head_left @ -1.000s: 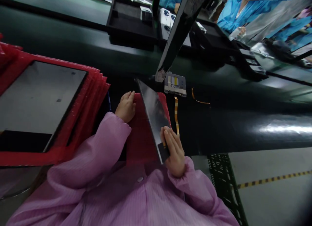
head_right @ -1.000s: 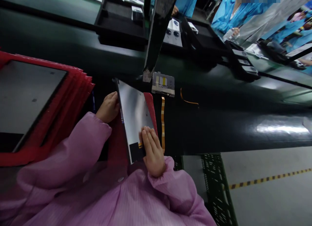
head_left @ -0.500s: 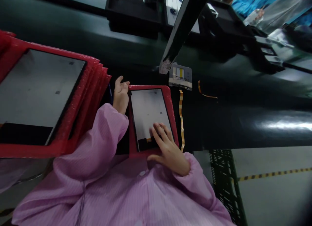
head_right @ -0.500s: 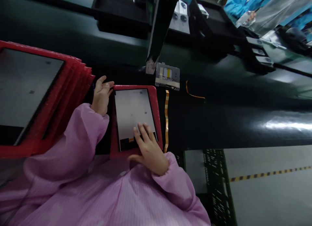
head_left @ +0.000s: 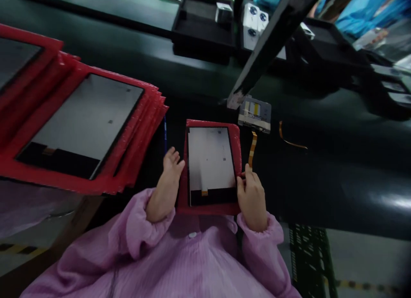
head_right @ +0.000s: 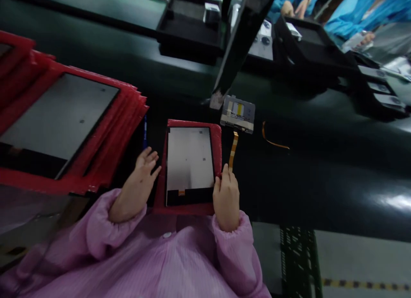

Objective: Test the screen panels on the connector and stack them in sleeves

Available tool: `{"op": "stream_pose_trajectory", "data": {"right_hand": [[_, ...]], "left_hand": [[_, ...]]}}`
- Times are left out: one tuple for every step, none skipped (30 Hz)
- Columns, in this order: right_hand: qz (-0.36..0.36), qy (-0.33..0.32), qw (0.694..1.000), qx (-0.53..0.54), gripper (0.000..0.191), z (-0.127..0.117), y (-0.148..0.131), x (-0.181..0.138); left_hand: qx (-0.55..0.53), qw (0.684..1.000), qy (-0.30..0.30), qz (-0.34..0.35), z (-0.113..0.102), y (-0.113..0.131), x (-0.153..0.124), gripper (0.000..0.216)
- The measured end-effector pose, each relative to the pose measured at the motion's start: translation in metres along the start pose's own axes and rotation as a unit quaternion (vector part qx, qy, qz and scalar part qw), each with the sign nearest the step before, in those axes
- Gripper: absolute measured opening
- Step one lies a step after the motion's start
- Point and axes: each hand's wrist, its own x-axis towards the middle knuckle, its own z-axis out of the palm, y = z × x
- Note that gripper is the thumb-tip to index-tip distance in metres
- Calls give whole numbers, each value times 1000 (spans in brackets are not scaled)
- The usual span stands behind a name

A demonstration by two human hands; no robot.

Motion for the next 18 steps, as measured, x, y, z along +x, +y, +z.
{"op": "stream_pose_trajectory", "data": {"right_hand": [[2, -2, 1000, 13, 51, 2, 1, 1], [5, -9, 1000, 22, 52, 3, 2, 3], [10, -16, 999, 26, 54, 4, 3, 4], [14, -22, 999, 25, 55, 4, 4, 5], [15, -27, 999, 23, 56, 4, 4, 7], [16, -31, 999, 20, 57, 5, 5, 8], [18, -36, 999, 17, 58, 5, 5, 9], [19, -43, 999, 14, 60, 5, 6, 10], [18, -50, 999, 12, 62, 4, 7, 11], [18, -56, 998, 9, 63, 4, 8, 11], [17, -60, 998, 7, 65, 3, 9, 12], [17, -63, 998, 5, 67, 3, 9, 13], [17, -65, 998, 4, 68, 2, 10, 13], [17, -66, 998, 5, 70, 2, 10, 14], [18, -68, 998, 7, 71, 2, 11, 14], [18, -69, 997, 10, 71, 2, 11, 14], [16, -69, 997, 16, 71, 2, 11, 14], [13, -68, 997, 23, 70, 3, 12, 14]], "left_hand": [[0, 1000, 8, -16, -3, -5, -6, 56], [-3, 999, 14, -32, -4, -8, -10, 54], [-11, 999, 18, -48, -5, -10, -12, 53], [-22, 998, 18, -61, -5, -11, -12, 53], [-33, 997, 18, -73, -4, -11, -11, 53], [-43, 996, 19, -79, -3, -10, -9, 54], [-50, 995, 20, -83, -1, -9, -7, 55], [-55, 995, 20, -82, 1, -7, -4, 56], [-55, 995, 19, -78, 2, -5, -1, 57], [-54, 996, 18, -73, 4, -3, 2, 56], [-52, 996, 12, -67, 5, -1, 4, 54], [-51, 997, 0, -61, 6, 1, 5, 51], [-50, 997, -18, -55, 8, 4, 6, 47], [-49, 997, -38, -48, 9, 6, 6, 44], [-48, 997, -55, -40, 10, 8, 5, 43], [-47, 997, -60, -30, 12, 9, 4, 45], [-41, 997, -59, -13, 14, 8, 2, 50], [-31, 998, -60, 10, 17, 7, 0, 61]]}}
